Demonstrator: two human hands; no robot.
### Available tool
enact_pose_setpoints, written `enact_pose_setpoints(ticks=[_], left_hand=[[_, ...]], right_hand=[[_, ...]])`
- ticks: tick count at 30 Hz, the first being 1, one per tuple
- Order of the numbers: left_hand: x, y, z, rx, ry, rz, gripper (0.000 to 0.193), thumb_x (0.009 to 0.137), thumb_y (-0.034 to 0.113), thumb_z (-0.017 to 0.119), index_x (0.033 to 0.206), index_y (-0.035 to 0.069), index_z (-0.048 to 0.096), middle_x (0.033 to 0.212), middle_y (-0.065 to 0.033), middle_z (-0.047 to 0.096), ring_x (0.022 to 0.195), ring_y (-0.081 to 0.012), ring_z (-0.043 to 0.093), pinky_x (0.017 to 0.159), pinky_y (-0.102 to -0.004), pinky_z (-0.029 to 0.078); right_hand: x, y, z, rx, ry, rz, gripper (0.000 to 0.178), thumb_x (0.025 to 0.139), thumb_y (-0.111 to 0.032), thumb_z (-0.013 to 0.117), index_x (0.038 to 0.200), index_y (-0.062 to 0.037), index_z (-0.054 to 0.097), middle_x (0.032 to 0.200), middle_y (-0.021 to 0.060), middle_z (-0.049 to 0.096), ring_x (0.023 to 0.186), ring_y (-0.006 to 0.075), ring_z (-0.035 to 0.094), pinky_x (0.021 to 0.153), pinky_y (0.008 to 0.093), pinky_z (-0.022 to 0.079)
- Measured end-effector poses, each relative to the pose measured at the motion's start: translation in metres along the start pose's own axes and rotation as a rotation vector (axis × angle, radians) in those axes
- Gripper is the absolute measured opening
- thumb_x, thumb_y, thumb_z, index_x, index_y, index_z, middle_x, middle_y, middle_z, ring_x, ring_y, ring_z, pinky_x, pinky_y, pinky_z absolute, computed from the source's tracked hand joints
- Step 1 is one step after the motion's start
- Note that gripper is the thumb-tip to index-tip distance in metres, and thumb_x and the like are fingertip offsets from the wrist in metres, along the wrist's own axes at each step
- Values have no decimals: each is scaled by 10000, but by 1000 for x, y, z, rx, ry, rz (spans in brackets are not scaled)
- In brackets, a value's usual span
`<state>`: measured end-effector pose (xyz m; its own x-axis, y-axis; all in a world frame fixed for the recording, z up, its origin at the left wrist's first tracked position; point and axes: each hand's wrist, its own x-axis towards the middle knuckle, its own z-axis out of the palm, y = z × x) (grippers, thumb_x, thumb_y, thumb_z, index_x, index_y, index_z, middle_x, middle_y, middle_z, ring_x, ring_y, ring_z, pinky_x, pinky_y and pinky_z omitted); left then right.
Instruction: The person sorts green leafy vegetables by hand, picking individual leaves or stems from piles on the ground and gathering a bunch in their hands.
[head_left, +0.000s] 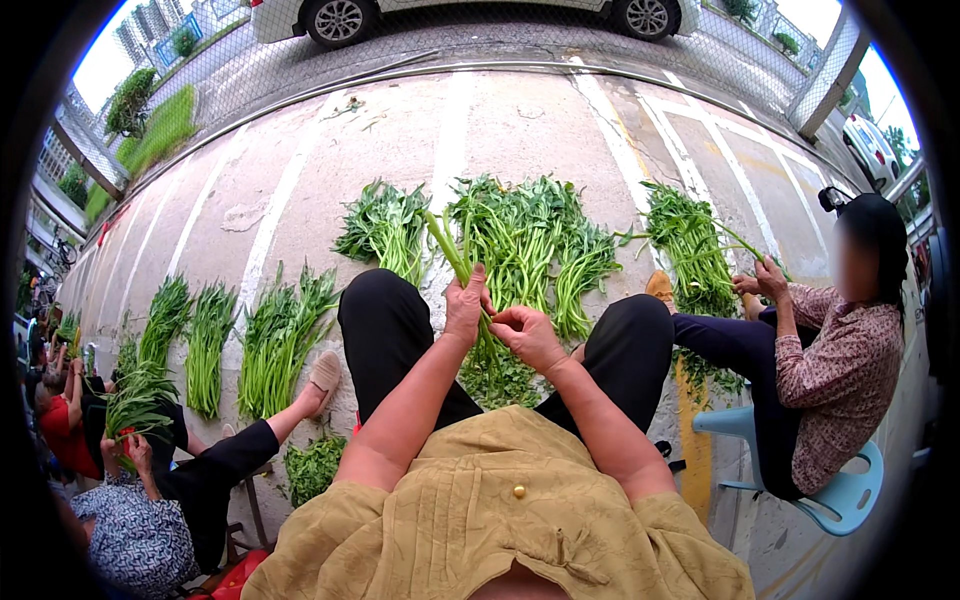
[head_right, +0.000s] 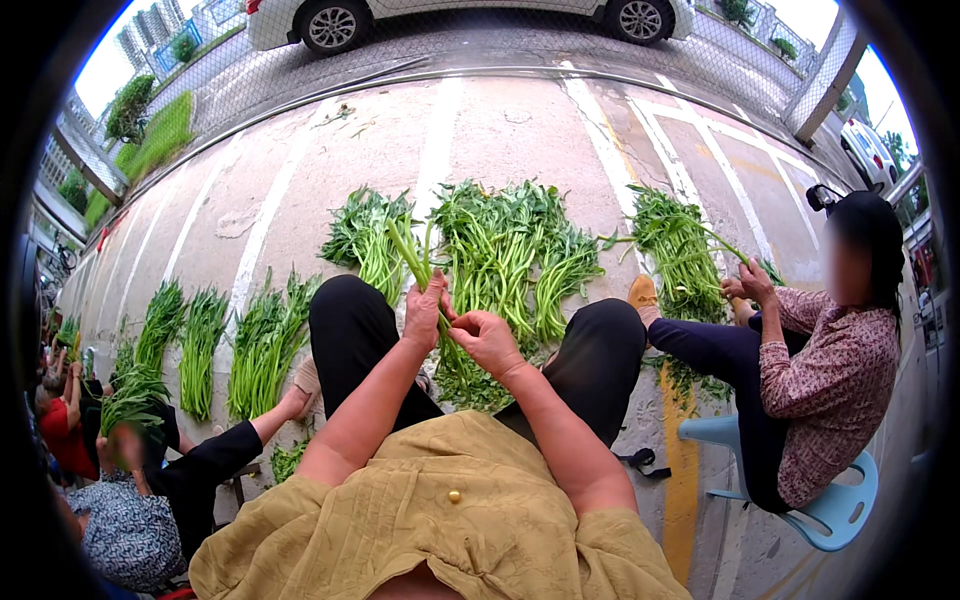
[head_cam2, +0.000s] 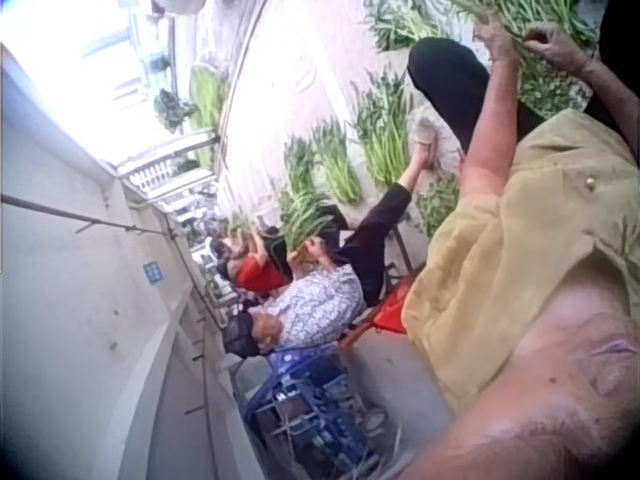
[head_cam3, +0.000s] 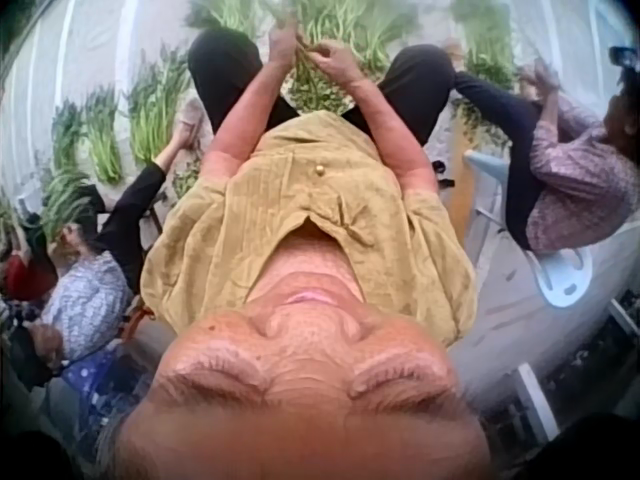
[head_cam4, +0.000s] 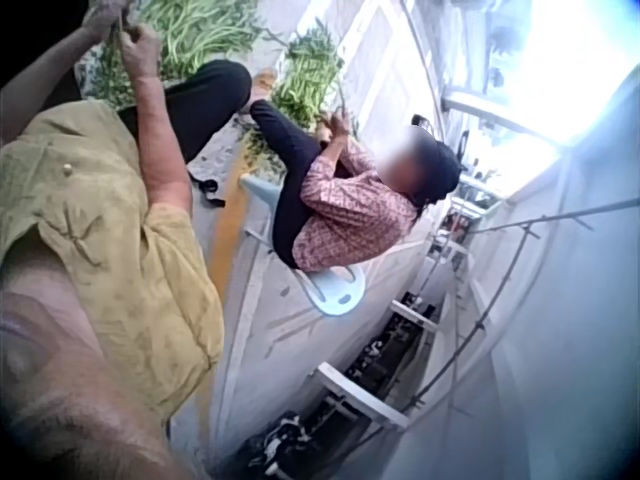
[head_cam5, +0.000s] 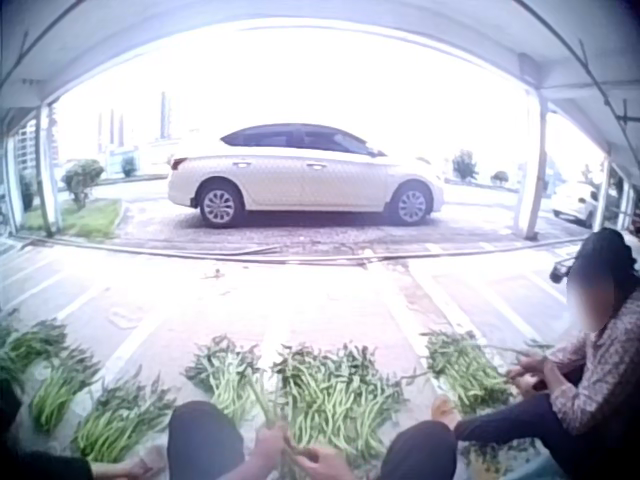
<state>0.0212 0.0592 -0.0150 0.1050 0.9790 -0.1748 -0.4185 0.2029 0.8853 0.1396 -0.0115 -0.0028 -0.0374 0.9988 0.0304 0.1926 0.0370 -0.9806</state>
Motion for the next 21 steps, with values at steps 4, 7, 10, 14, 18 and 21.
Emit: enact_pose_setpoints(ticks=[4, 7, 10, 14, 18, 21], left_hand=[[-1, -3, 1, 26, 9, 5, 405, 805, 425, 591, 828, 39, 468, 500, -12, 430, 387, -114, 427, 376, -237, 363], [-1, -4, 2, 66, 14, 39, 417, 807, 431, 586, 831, 31, 469, 503, -13, 434, 395, -110, 427, 389, -229, 353], [-1, -4, 1, 86, 20, 49, 416, 815, 430, 577, 826, 28, 467, 501, -13, 434, 397, -105, 424, 393, -228, 349], [-1, -5, 2, 132, -26, 97, 400, 828, 422, 561, 812, 34, 464, 492, -9, 425, 382, -101, 415, 377, -226, 344], [6, -4, -1, 65, 43, 103, 375, 846, 403, 539, 805, 38, 466, 465, -1, 395, 337, -101, 394, 325, -227, 351], [10, 4, -5, -4, 16, -25, 358, 840, 389, 554, 813, 42, 467, 486, -5, 403, 355, -120, 413, 348, -253, 380]], right_hand=[[1, -6, 2, 96, -65, 203, 144, 810, -153, 597, 843, -13, 612, 637, -13, 538, 492, 56, 485, 448, 195, 425], [2, -6, 1, 302, -57, 323, 144, 810, -147, 572, 861, -16, 606, 651, 6, 545, 495, 77, 504, 417, 223, 430], [4, -16, -4, 419, -93, 416, 129, 796, -150, 537, 811, -27, 576, 639, 27, 547, 490, 101, 525, 417, 241, 454], [5, -21, -5, 532, -151, 526, 114, 743, -137, 524, 764, -27, 548, 617, 44, 544, 498, 127, 541, 429, 267, 472], [-1, -28, -6, 355, -630, 587, 127, 720, -130, 530, 778, -17, 538, 607, 40, 542, 504, 133, 548, 461, 274, 485], [-12, -34, -6, 223, -814, 423, 162, 760, -145, 588, 857, -16, 587, 728, 28, 581, 610, 102, 565, 572, 239, 487]])
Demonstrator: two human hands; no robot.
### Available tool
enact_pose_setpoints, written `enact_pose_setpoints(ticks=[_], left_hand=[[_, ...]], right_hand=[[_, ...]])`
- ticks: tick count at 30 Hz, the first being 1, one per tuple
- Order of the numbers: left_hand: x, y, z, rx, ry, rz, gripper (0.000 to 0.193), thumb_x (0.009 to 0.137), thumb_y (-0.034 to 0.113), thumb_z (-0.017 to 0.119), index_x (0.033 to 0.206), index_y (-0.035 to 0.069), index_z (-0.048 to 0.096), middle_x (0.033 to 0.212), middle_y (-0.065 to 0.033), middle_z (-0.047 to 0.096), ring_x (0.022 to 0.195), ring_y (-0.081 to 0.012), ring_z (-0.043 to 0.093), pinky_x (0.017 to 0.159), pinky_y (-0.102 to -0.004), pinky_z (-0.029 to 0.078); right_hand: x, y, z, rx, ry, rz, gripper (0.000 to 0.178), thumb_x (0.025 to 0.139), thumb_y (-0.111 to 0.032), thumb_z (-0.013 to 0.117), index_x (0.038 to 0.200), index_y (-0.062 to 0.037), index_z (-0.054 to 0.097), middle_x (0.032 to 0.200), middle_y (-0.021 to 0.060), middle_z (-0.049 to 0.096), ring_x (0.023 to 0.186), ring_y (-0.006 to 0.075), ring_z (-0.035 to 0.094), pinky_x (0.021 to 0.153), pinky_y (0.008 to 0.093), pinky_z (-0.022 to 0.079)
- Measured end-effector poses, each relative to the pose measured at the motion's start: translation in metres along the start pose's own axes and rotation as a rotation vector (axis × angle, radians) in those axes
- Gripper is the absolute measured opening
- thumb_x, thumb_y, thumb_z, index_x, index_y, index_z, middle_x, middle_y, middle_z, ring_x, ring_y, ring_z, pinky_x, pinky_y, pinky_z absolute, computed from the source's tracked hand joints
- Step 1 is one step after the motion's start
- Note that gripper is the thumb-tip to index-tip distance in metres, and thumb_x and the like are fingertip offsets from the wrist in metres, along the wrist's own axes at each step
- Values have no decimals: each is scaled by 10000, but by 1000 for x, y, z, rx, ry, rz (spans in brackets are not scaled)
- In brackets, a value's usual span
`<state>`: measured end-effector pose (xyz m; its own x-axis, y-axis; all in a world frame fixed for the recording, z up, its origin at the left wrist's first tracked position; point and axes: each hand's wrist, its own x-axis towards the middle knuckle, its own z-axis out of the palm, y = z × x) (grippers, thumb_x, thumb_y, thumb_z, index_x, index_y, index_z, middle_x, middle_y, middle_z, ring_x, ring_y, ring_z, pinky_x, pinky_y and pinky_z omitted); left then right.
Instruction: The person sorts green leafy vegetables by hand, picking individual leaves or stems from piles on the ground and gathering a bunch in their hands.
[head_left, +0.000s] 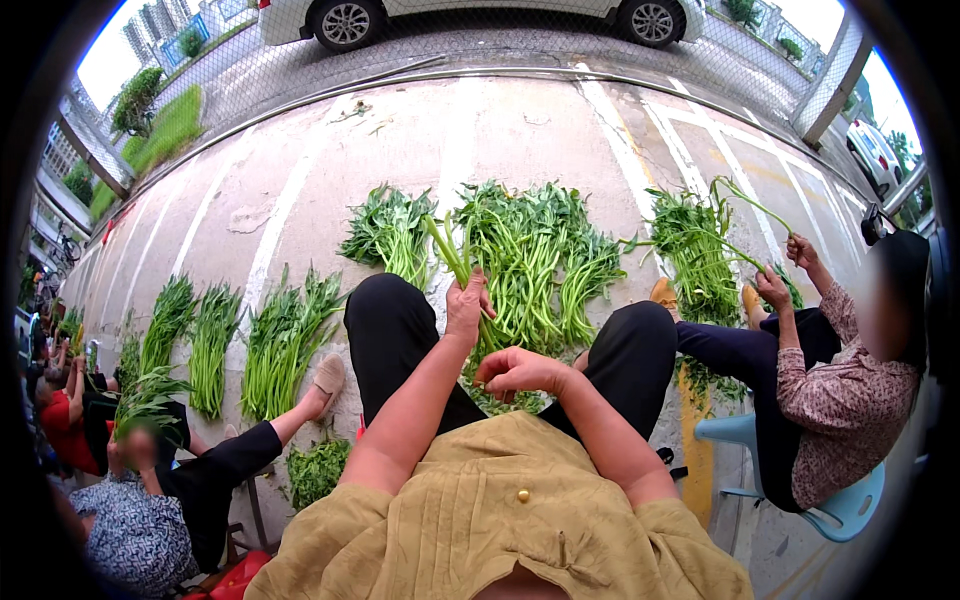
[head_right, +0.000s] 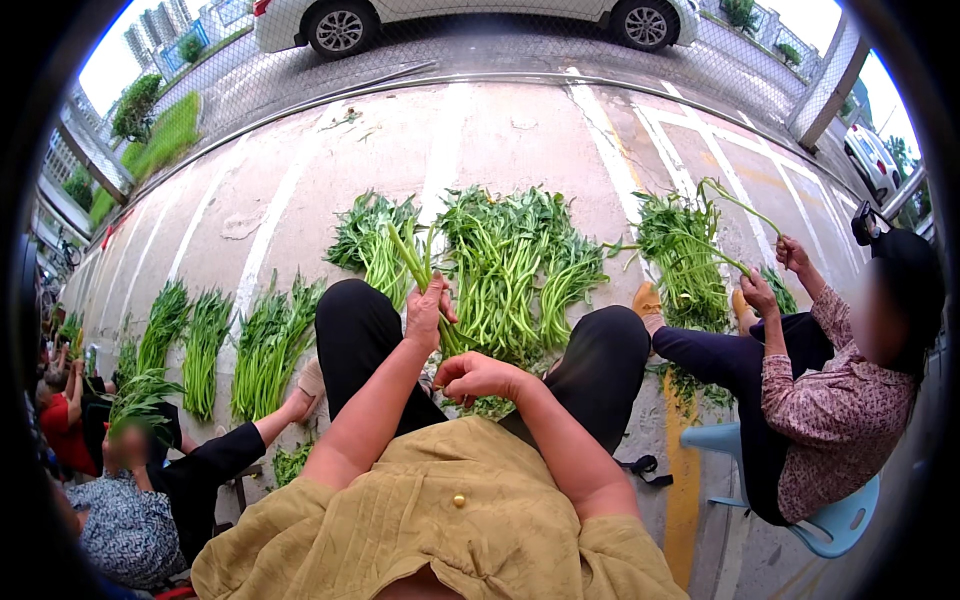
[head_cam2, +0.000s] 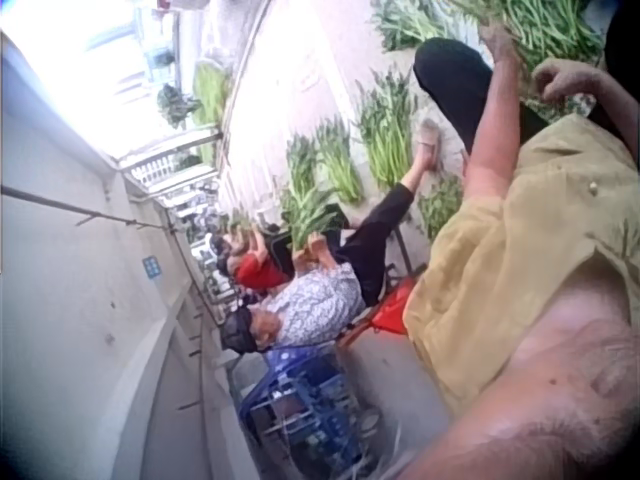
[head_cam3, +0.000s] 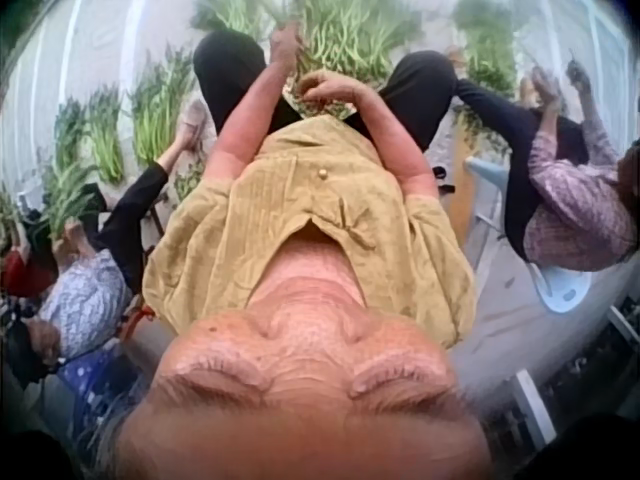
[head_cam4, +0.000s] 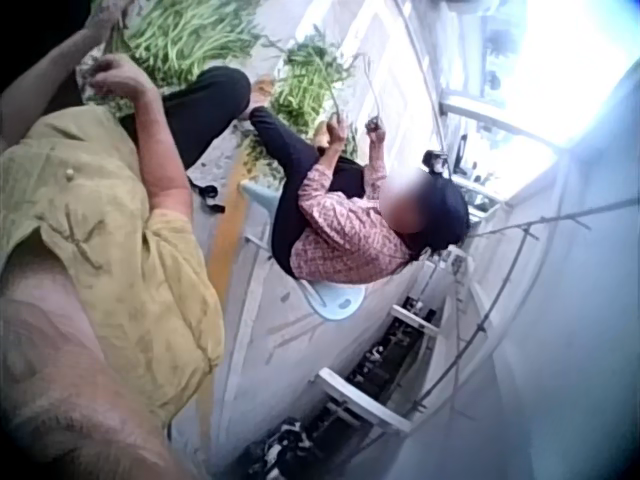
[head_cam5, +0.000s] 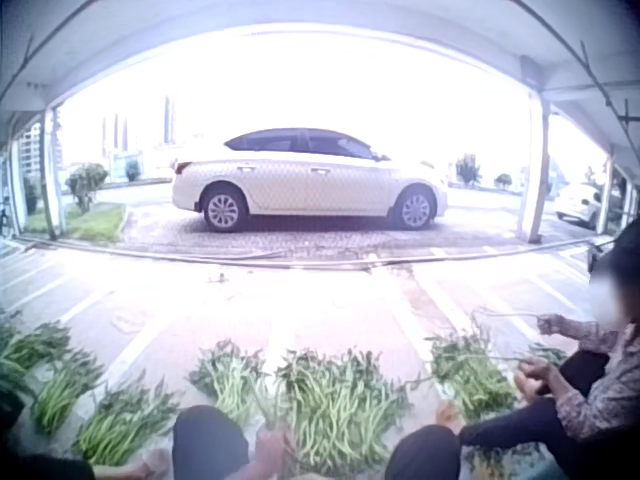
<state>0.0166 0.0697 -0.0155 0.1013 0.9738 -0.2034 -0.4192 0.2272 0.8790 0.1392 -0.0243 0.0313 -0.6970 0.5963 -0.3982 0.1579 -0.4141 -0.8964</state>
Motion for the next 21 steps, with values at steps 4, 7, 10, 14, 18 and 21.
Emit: enact_pose_setpoints(ticks=[4, 7, 10, 14, 18, 21], left_hand=[[-5, 0, 2, -33, -2, -59, 375, 817, 404, 581, 826, 46, 467, 494, -5, 402, 366, -130, 420, 361, -273, 393], [-3, -3, 2, -11, 17, -58, 410, 789, 426, 608, 830, 42, 470, 497, -6, 412, 367, -130, 418, 363, -268, 378], [-8, -12, 8, 64, -43, -32, 412, 776, 431, 626, 826, 47, 484, 514, -2, 435, 405, -111, 423, 396, -237, 351], [-14, -13, 10, 116, -66, -74, 411, 745, 435, 661, 824, 63, 505, 555, 9, 465, 480, -69, 415, 458, -196, 312], [-17, -3, 15, 63, -156, -113, 340, 774, 362, 656, 840, 72, 490, 576, 10, 459, 450, -84, 446, 423, -227, 377], [-17, 0, 14, 6, -181, -169, 277, 799, 292, 637, 865, 72, 481, 600, 5, 461, 448, -99, 473, 408, -246, 412]], right_hand=[[-6, -3, -23, -101, 323, 13, 200, 770, -216, 661, 807, -28, 606, 662, 5, 578, 570, 67, 539, 505, 214, 454], [-8, -3, -28, -24, 653, -137, 169, 751, -175, 686, 752, -33, 593, 652, 6, 579, 564, 66, 532, 504, 216, 446], [10, 11, -23, -187, 808, -392, 187, 748, -172, 688, 768, -13, 592, 695, 15, 587, 598, 83, 538, 550, 225, 451], [17, 15, -23, -560, 898, -427, 153, 747, -130, 664, 784, 3, 598, 725, 33, 600, 618, 83, 528, 563, 235, 439], [22, 33, -32, -293, 926, -409, 121, 790, -124, 608, 790, -4, 593, 665, 18, 569, 539, 93, 512, 496, 232, 429], [13, 17, -26, 62, 882, -295, 116, 815, -132, 582, 808, -17, 579, 655, 10, 561, 493, 68, 502, 420, 212, 420]])
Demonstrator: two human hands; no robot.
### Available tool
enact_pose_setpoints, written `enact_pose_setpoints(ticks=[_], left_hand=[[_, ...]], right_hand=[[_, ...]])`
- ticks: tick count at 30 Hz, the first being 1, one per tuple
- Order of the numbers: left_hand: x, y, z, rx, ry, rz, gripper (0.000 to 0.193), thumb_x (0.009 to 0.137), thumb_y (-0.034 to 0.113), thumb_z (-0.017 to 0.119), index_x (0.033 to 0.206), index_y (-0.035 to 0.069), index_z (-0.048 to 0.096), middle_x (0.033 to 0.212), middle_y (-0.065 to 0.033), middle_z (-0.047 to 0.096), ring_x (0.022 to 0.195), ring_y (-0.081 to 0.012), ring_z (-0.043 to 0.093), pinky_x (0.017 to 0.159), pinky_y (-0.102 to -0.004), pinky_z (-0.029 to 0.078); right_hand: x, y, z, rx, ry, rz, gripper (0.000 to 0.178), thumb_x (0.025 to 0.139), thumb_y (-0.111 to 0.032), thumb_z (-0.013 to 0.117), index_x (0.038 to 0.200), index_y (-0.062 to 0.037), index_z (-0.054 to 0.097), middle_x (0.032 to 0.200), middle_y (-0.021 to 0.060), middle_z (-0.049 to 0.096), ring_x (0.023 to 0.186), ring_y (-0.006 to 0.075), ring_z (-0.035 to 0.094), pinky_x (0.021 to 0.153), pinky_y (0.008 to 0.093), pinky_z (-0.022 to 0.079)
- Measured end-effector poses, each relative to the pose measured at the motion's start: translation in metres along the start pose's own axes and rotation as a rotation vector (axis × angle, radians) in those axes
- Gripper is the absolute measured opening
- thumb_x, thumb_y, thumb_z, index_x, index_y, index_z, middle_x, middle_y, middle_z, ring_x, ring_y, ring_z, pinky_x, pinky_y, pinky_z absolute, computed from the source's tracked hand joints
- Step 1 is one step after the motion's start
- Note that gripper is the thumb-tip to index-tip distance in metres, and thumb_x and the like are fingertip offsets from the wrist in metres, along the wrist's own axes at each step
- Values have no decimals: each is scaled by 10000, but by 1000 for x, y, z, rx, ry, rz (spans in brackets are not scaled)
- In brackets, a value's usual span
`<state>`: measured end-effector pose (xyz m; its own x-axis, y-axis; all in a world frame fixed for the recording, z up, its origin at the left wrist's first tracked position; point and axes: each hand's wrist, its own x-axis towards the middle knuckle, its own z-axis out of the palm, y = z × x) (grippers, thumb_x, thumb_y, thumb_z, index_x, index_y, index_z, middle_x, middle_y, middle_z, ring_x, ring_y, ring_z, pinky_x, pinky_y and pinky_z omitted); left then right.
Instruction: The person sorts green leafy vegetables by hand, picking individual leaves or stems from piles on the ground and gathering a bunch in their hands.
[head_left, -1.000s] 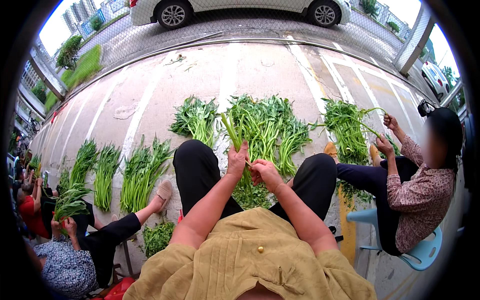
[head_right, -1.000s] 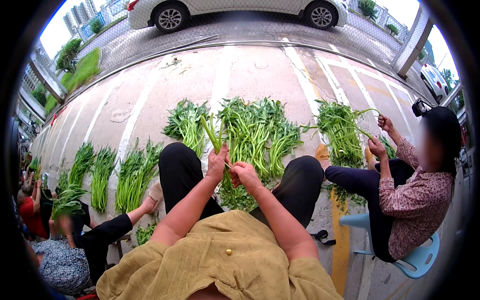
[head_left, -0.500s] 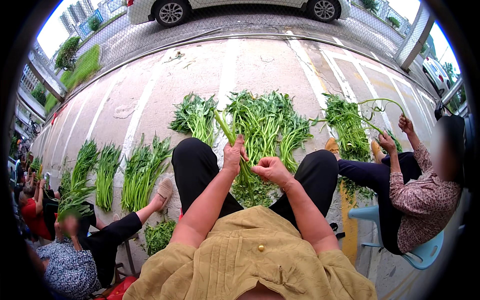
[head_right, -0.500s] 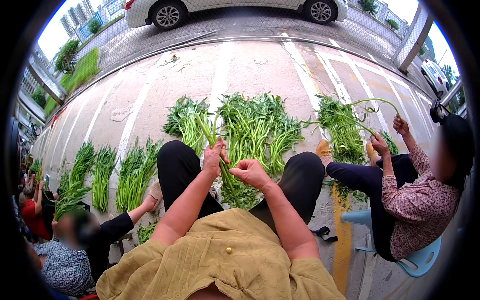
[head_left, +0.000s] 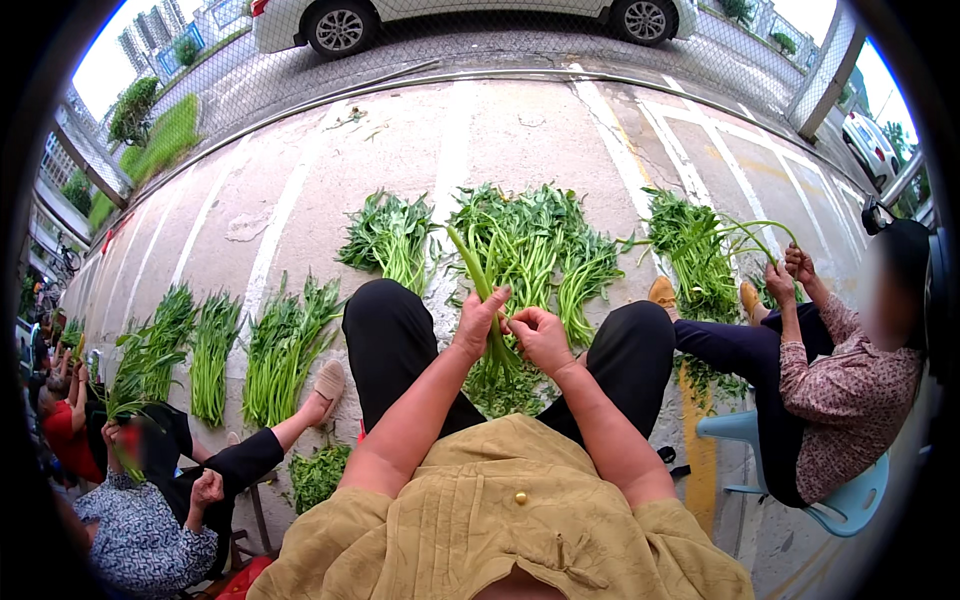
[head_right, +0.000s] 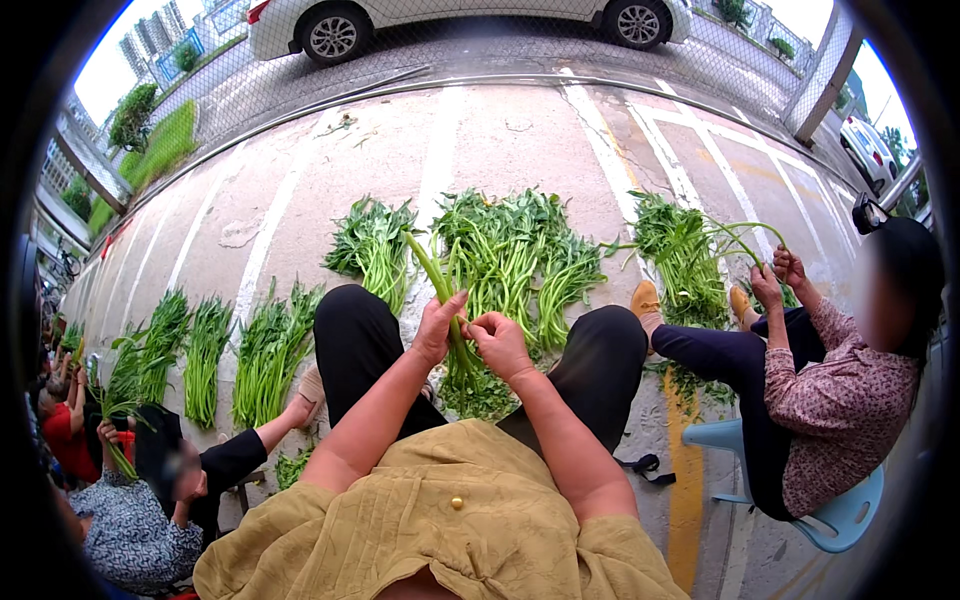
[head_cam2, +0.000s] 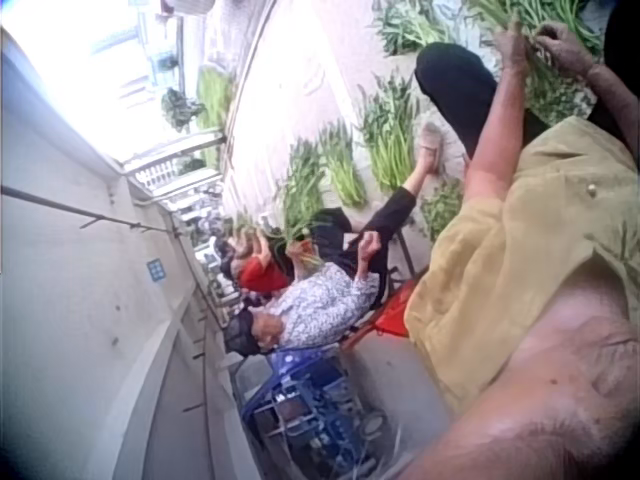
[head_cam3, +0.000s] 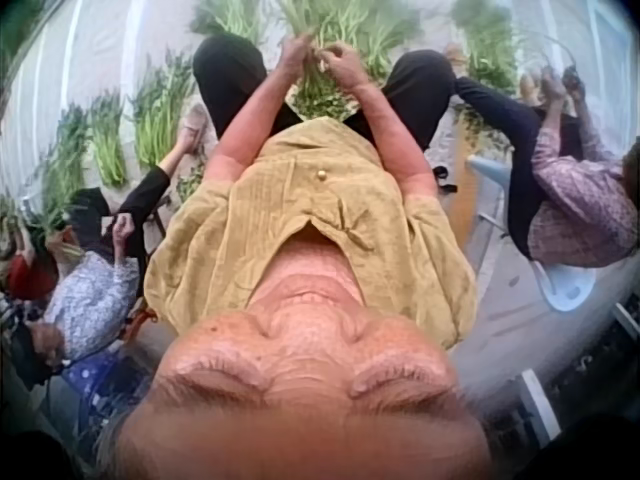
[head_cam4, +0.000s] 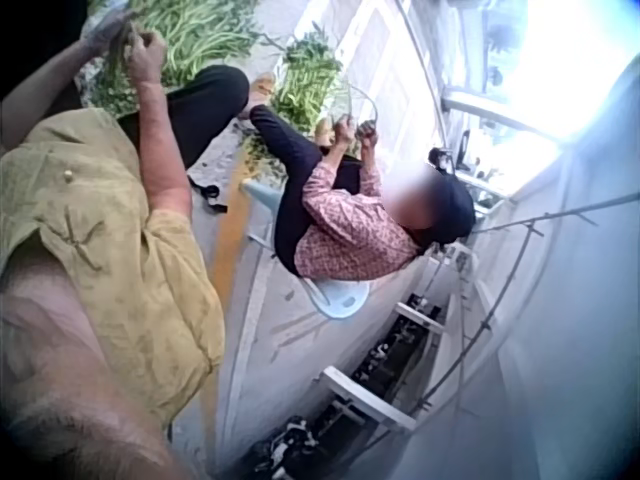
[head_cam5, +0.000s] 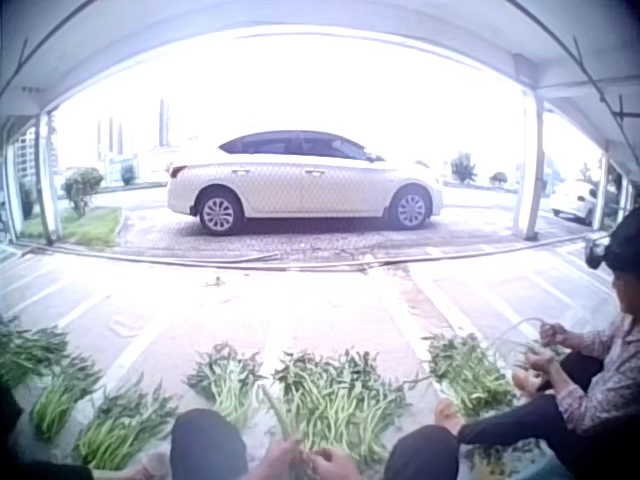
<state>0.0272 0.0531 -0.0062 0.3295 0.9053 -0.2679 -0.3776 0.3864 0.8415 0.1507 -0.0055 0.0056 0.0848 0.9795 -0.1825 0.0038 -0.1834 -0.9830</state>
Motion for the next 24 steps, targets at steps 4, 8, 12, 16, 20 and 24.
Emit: enact_pose_setpoints(ticks=[4, 8, 12, 16, 20, 24], left_hand=[[1, -4, 0, 50, -2, 3, 255, 808, 264, 626, 893, 73, 479, 619, 4, 466, 446, -103, 482, 396, -247, 416], [2, -7, -1, 96, 53, 5, 261, 807, 267, 629, 900, 73, 481, 621, 5, 469, 412, -91, 463, 367, -235, 398], [5, -12, -2, 130, 66, 53, 250, 811, 260, 626, 893, 70, 485, 604, 7, 471, 377, -80, 438, 344, -219, 372], [5, -12, 0, 144, 71, 94, 228, 824, 253, 610, 889, 70, 490, 583, 14, 467, 368, -84, 431, 340, -222, 363], [9, -22, -5, 159, 56, 165, 212, 840, 251, 588, 884, 66, 495, 570, 17, 460, 365, -87, 416, 343, -235, 366], [18, -20, -17, 54, 113, 151, 230, 844, 274, 581, 830, 66, 485, 519, 5, 439, 365, -101, 410, 346, -246, 370]], right_hand=[[2, 2, -4, 15, 41, 42, 138, 807, -148, 579, 789, -11, 583, 654, 22, 575, 477, 80, 507, 409, 235, 423], [6, 14, -6, -88, 26, -17, 140, 802, -146, 568, 810, -6, 574, 643, 24, 564, 472, 90, 511, 380, 237, 426], [4, 9, -3, -75, -7, 57, 123, 809, -136, 543, 815, -14, 554, 642, 27, 545, 497, 88, 521, 381, 225, 440], [4, -4, -2, 138, -51, 224, 94, 770, -112, 524, 788, -23, 549, 652, 45, 549, 488, 113, 526, 389, 248, 457], [5, -12, -4, 233, -204, 337, 80, 743, -103, 526, 773, -32, 548, 647, 44, 550, 488, 119, 532, 407, 262, 473], [-7, -19, -7, 76, -625, 411, 83, 736, -113, 538, 761, -34, 546, 652, 30, 551, 494, 108, 541, 431, 261, 486]])
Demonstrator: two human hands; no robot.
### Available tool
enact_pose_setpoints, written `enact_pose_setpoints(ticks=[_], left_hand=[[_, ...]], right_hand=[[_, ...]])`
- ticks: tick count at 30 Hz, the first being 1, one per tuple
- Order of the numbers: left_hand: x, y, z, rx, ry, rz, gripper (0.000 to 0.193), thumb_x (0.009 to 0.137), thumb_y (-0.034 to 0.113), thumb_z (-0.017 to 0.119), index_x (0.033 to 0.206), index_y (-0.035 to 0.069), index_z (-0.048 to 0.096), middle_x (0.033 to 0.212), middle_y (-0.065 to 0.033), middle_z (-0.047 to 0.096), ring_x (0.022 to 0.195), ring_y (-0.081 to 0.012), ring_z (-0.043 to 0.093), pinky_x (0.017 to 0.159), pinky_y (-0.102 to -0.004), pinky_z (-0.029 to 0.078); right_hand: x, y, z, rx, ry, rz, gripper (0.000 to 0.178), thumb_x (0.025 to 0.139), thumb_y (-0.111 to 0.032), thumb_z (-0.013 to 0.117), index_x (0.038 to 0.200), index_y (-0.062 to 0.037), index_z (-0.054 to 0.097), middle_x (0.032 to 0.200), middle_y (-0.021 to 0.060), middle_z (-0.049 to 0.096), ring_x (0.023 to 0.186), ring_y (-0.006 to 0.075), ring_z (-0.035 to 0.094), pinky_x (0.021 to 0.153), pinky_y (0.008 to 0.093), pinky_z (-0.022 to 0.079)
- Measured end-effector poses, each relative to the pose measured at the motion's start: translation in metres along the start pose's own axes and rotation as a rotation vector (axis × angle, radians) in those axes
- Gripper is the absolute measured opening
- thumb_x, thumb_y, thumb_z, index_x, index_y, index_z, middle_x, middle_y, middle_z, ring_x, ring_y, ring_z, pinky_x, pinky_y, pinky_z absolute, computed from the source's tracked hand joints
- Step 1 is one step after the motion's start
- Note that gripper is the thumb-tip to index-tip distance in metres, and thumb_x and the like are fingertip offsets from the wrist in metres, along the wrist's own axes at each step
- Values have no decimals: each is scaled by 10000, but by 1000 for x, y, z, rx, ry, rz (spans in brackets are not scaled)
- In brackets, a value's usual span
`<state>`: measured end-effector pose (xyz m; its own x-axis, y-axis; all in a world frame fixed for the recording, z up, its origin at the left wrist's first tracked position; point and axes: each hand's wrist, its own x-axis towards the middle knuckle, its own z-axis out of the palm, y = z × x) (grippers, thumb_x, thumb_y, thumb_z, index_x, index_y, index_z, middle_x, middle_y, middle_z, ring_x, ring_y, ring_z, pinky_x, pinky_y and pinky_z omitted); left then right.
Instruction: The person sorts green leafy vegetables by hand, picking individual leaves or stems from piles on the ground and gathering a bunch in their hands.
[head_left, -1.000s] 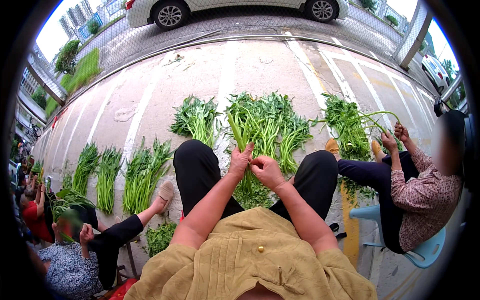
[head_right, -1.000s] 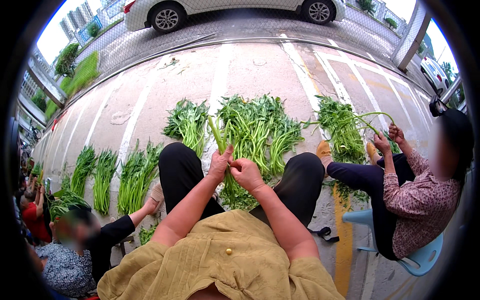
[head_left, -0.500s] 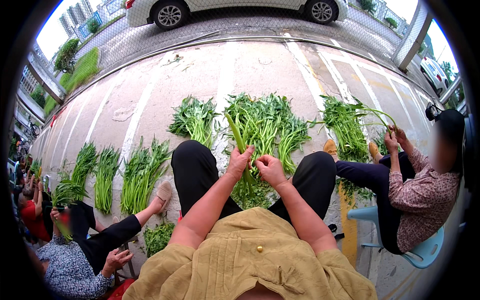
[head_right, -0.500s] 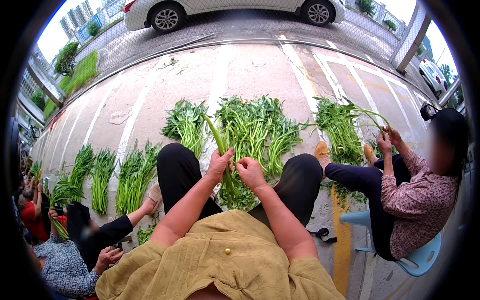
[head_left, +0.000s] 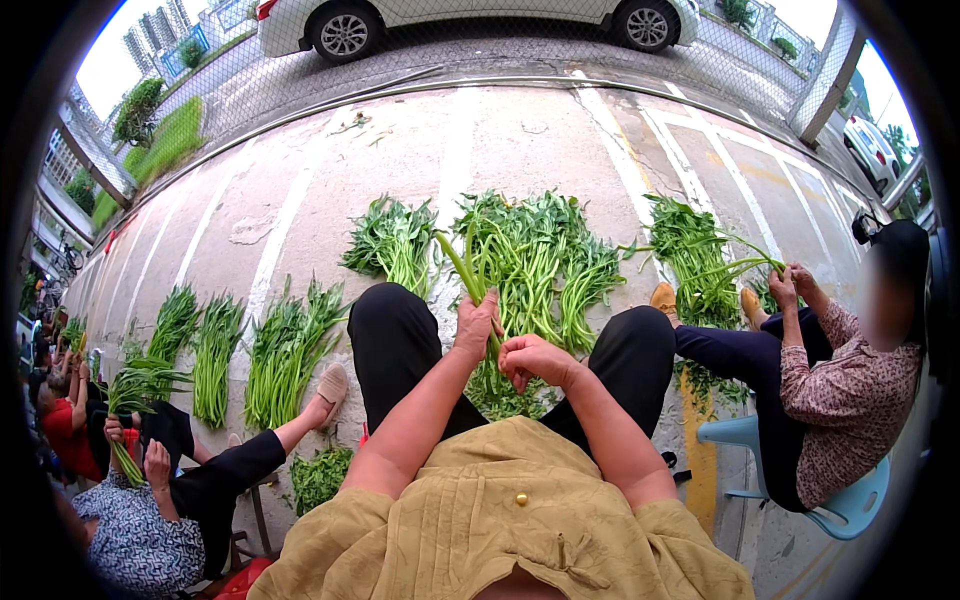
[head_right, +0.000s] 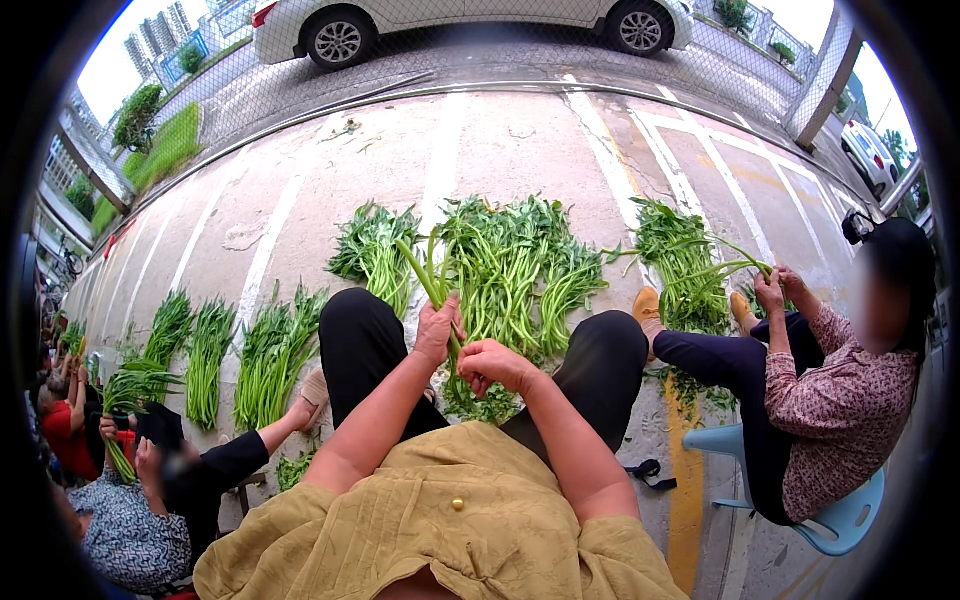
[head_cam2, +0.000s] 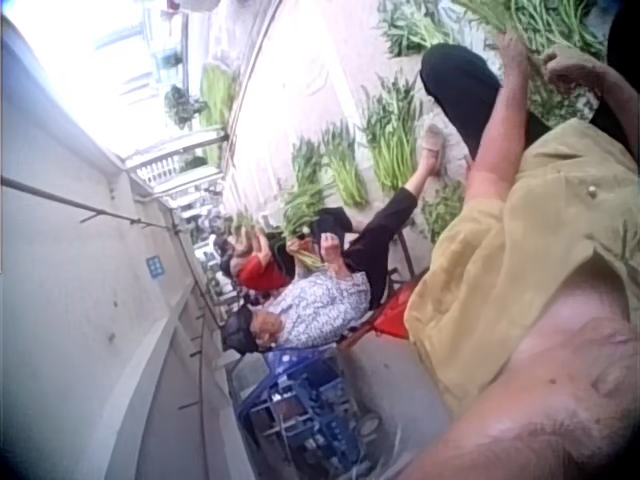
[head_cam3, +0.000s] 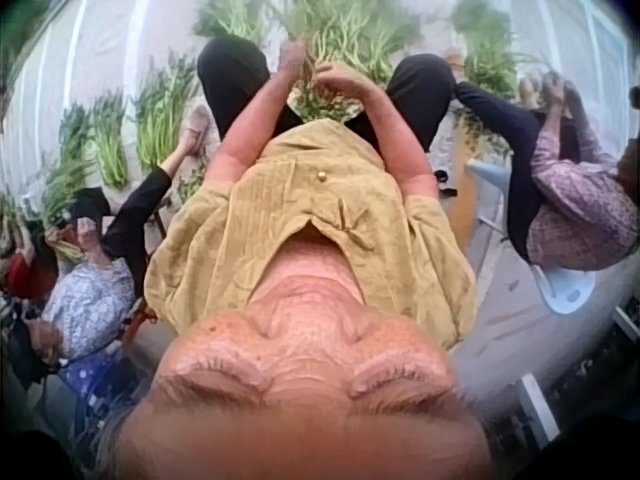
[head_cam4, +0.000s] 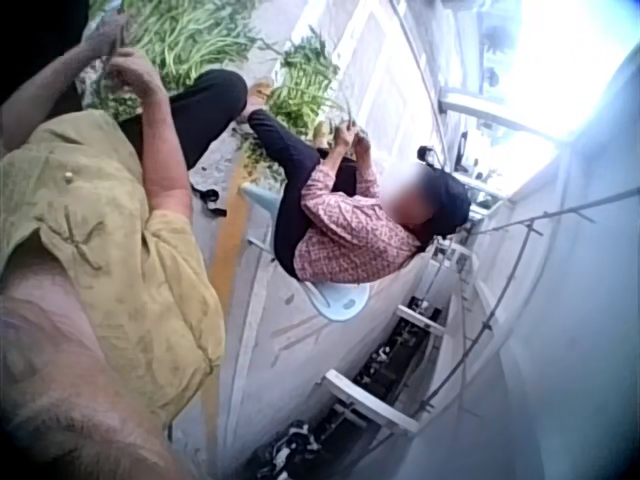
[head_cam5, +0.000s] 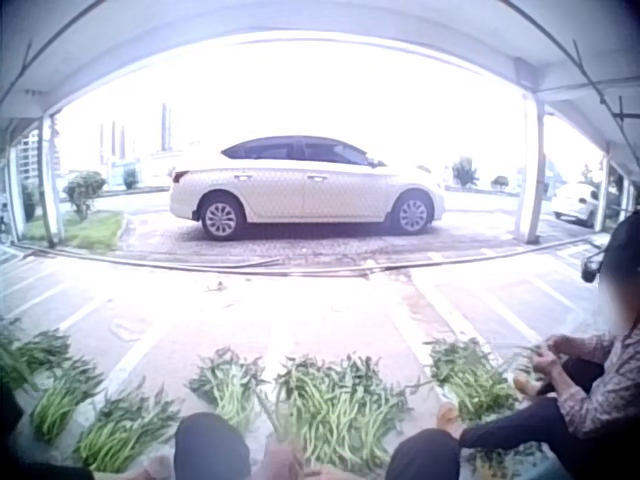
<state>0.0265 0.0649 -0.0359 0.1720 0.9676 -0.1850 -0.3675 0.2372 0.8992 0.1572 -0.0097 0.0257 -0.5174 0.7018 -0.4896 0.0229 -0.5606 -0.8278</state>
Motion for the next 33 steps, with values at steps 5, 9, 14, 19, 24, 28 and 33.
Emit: enact_pose_setpoints(ticks=[5, 9, 14, 19, 24, 28, 33], left_hand=[[-4, 17, 7, -5, -13, -27, 255, 830, 291, 598, 840, 73, 466, 496, -4, 429, 358, -110, 413, 345, -236, 372], [-8, 16, 5, -22, -46, -44, 269, 819, 300, 612, 856, 72, 475, 536, 8, 449, 402, -93, 429, 373, -223, 362], [-12, 10, 13, 59, -93, -39, 287, 797, 351, 632, 822, 97, 501, 571, 36, 453, 475, -58, 419, 437, -199, 333], [-18, 14, 16, 49, -110, -55, 302, 785, 376, 641, 805, 108, 501, 583, 45, 460, 489, -46, 406, 444, -194, 315], [-17, 11, 16, 110, -83, -28, 281, 804, 362, 624, 791, 113, 497, 577, 48, 451, 480, -44, 389, 444, -195, 304], [-18, 12, 18, 126, -78, -32, 271, 820, 356, 607, 785, 112, 494, 572, 52, 437, 478, -41, 374, 439, -201, 297], [-19, 9, 21, 192, -73, 67, 279, 829, 356, 594, 782, 102, 490, 576, 50, 442, 479, -44, 385, 443, -201, 311]], right_hand=[[-15, -10, 11, -106, -165, -165, 206, 747, -110, 643, 932, -50, 576, 735, -3, 573, 622, 65, 544, 528, 222, 488], [-2, -4, -2, -60, 340, -293, 180, 746, -165, 685, 813, -43, 570, 640, -12, 560, 491, 49, 505, 407, 183, 422], [17, 11, -4, -304, 625, -553, 197, 728, -152, 697, 795, -17, 571, 669, 5, 571, 549, 65, 512, 493, 208, 435], [17, 14, -6, -529, 701, -592, 166, 714, -125, 689, 713, 7, 587, 679, 41, 533, 597, 114, 527, 569, 251, 447], [15, 12, 1, -678, 767, -610, 150, 702, -121, 677, 716, 1, 592, 685, 82, 525, 606, 195, 540, 575, 296, 448], [17, 12, 2, -763, 821, -647, 139, 703, -121, 657, 691, -5, 581, 697, 105, 529, 618, 248, 539, 580, 326, 446], [15, 11, 6, -865, 850, -630, 112, 710, -138, 595, 702, -32, 560, 735, 114, 531, 654, 286, 548, 604, 365, 454]])
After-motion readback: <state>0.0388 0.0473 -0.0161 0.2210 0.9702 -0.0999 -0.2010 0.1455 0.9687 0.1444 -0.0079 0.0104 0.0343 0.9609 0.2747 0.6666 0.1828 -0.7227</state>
